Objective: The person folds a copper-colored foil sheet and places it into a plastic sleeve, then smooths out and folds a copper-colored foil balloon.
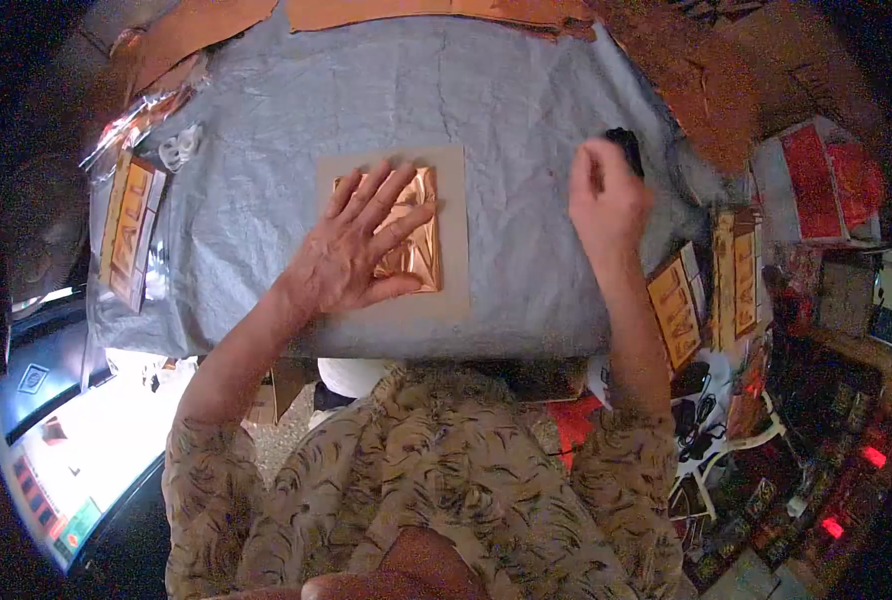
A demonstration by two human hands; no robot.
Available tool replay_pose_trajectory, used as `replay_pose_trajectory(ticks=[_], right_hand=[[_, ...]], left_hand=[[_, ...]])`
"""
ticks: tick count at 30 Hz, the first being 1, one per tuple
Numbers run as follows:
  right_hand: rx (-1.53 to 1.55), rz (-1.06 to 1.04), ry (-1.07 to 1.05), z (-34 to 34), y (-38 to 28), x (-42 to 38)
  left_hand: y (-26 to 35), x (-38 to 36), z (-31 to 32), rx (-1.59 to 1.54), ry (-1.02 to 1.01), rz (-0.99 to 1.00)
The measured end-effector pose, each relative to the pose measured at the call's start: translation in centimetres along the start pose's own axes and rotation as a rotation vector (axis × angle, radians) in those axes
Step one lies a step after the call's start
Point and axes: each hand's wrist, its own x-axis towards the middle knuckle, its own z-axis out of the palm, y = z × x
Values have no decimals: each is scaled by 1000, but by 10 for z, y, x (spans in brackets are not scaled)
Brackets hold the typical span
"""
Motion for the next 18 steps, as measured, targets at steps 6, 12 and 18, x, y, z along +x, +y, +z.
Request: replay_pose_trajectory(ticks=[6, 12, 18], right_hand=[[-568, -442, -59, 1, -55, -40], [-155, -525, -330, 74, -75, -54], [-258, -517, -274, 78, -72, -58]], left_hand=[[2, -1, 2, 32, 19, 18], [0, -4, 6, 67, 70, 56], [1, -6, 8, 27, 81, 54]])
